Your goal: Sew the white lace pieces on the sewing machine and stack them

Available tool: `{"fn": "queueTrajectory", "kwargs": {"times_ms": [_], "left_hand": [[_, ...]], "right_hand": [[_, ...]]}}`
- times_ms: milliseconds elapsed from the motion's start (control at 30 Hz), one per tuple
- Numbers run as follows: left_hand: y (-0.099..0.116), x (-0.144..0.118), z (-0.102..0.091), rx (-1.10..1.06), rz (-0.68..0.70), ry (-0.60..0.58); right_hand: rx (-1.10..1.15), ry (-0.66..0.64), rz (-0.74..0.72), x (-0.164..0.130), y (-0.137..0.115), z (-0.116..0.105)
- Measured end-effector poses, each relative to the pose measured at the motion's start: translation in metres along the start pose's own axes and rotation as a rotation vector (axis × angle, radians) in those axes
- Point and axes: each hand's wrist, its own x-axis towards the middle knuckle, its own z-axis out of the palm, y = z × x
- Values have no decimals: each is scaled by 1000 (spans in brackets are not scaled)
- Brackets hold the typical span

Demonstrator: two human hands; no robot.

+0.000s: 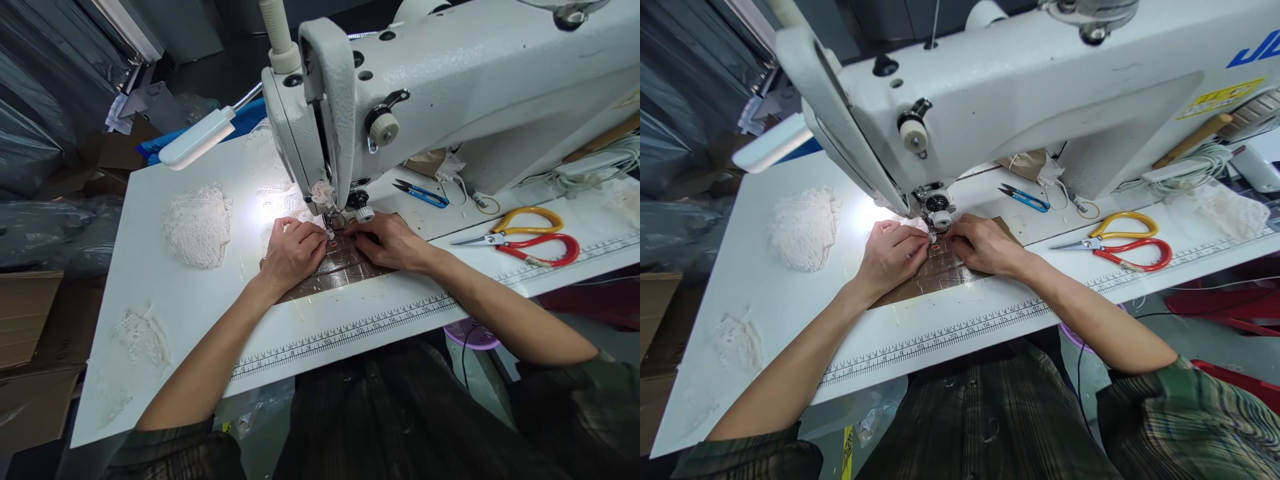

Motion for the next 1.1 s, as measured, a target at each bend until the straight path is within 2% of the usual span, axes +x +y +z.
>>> {"fn": "queueTrajectory", "kwargs": {"times_ms": [133,233,333,400,500,600,667,733,900,1100], "left_hand": [[1,-2,2,25,-3,-13],[3,-3,2,46,23,22],[2,-4,0,41,49,65],[0,-5,-2,29,77,52],[-4,-8,-4,-15,125,-5],[-7,-13,-3,-104,103,-30],[-8,-14,-3,-181,65,-7],[-6,-13,-3,-258,13,27],[-3,-1,3,-307,-124,43],[-7,3,12,-319,-157,71]], "right_hand": [[-109,-42,-48,-1,1,6],[-189,-85,-114,-3,1,11],[-142,-82,-139,-3,3,9],[-72,-46,-122,-1,7,3],[-134,136,11,1,20,-12],[-329,334,250,0,39,-24],[-415,334,356,-2,51,-27],[-471,284,398,-4,59,-27],[-553,280,429,-3,67,-24],[-519,237,443,5,74,-33]]}}
